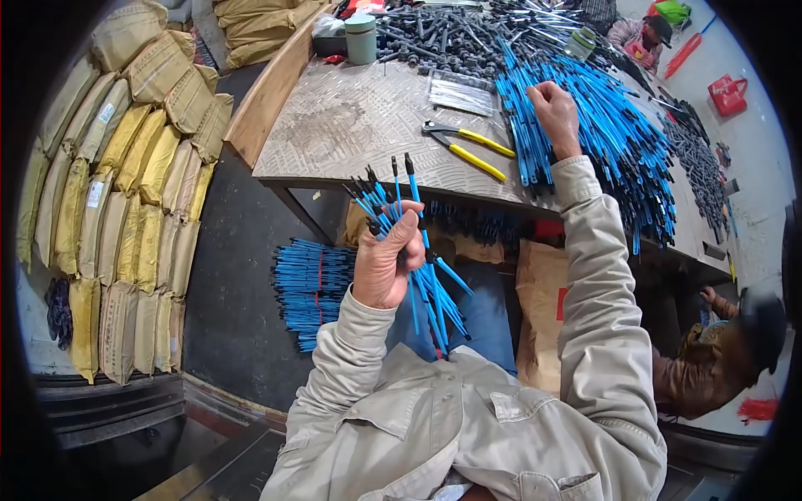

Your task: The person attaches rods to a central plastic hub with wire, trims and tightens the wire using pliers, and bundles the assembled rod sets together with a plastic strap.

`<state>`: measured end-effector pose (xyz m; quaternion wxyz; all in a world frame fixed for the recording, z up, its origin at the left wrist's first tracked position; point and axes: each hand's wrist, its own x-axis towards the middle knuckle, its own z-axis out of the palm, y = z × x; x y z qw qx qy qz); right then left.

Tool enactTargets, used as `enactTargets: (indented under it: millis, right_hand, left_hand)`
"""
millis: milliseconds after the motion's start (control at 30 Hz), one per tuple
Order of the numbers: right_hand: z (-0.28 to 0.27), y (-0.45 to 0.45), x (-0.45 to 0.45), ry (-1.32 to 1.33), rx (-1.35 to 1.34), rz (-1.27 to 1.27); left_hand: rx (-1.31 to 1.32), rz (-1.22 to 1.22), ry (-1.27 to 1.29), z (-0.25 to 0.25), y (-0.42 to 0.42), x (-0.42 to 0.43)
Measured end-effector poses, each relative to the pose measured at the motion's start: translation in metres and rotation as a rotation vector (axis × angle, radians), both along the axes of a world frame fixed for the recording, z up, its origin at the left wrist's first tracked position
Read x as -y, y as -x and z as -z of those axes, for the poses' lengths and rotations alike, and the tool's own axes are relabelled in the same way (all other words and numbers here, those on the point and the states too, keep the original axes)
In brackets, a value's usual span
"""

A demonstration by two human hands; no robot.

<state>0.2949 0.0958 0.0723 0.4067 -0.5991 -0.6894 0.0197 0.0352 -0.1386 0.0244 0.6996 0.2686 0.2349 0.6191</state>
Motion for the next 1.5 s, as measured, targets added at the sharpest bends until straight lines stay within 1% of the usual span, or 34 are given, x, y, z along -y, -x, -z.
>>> enactTargets:
  millis: [33,67,167,200,300,467,567,600,700,867,967,1000,1100,1133,1233,1267,1333,1400,1467,1500]
  right_hand:
    - [0.011,-0.005,-0.001,-0.073,-0.082,-0.03]
    - [0.021,-0.005,0.0,-0.079,-0.089,-0.027]
    - [0.042,0.01,0.007,-0.445,0.002,-0.284]
    - [0.044,0.012,0.011,-0.446,-0.006,-0.288]
    - [0.038,0.025,0.032,0.132,0.406,-0.15]
    - [0.036,0.041,0.044,0.005,0.513,-0.219]
    - [0.037,0.039,0.031,0.01,0.484,-0.014]
    - [0.039,0.038,0.033,0.018,0.486,-0.008]
    - [0.043,0.047,0.032,-0.123,0.591,-0.035]
    - [0.047,0.053,0.042,-0.021,0.699,-0.136]
    - [0.05,0.052,0.037,-0.01,0.347,-0.137]
    - [0.052,0.052,0.037,-0.012,0.346,-0.142]
    - [0.049,0.047,0.049,0.021,-0.007,-0.183]
    - [0.043,0.046,0.06,0.019,-0.013,-0.176]
    - [0.018,0.05,0.112,-0.225,-0.122,-0.215]
    - [0.018,0.052,0.127,-0.226,-0.126,-0.21]
    - [0.019,0.055,0.156,-0.342,-0.2,-0.306]
    - [0.022,0.064,0.185,-0.354,-0.183,-0.31]
    - [0.024,0.071,0.2,-0.372,-0.157,-0.31]
    - [0.027,0.074,0.204,-0.359,-0.194,-0.331]
  left_hand:
    - [-0.054,-0.012,-0.017,-0.001,-0.004,0.003]
    - [-0.061,-0.009,-0.023,-0.005,-0.008,0.005]
    - [0.003,-0.008,0.117,-0.023,-0.022,0.012]
    - [-0.004,-0.014,0.116,-0.02,-0.022,0.013]
    - [0.017,0.064,0.066,-0.003,-0.016,0.007]
    - [-0.03,0.024,0.097,0.015,-0.015,0.005]
    - [0.019,0.011,0.136,0.025,-0.019,0.002]
    - [0.02,0.019,0.142,0.026,-0.022,0.002]
    - [-0.005,-0.022,0.129,0.028,-0.023,-0.001]
    - [0.015,-0.036,0.191,0.04,-0.022,-0.007]
    - [-0.013,-0.066,0.193,0.041,-0.024,-0.007]
    - [-0.014,-0.07,0.192,0.042,-0.024,-0.006]
    - [-0.055,-0.069,0.178,0.042,-0.027,-0.008]
    - [-0.061,-0.062,0.176,0.041,-0.028,-0.009]
    - [-0.133,-0.162,0.146,0.037,-0.029,-0.012]
    - [-0.137,-0.157,0.146,0.035,-0.031,-0.014]
    - [-0.159,-0.229,0.064,0.019,-0.04,-0.017]
    - [-0.168,-0.255,0.016,0.006,-0.05,-0.016]
    - [-0.18,-0.316,-0.095,-0.006,-0.064,-0.011]
    - [-0.183,-0.345,-0.151,-0.009,-0.069,-0.009]
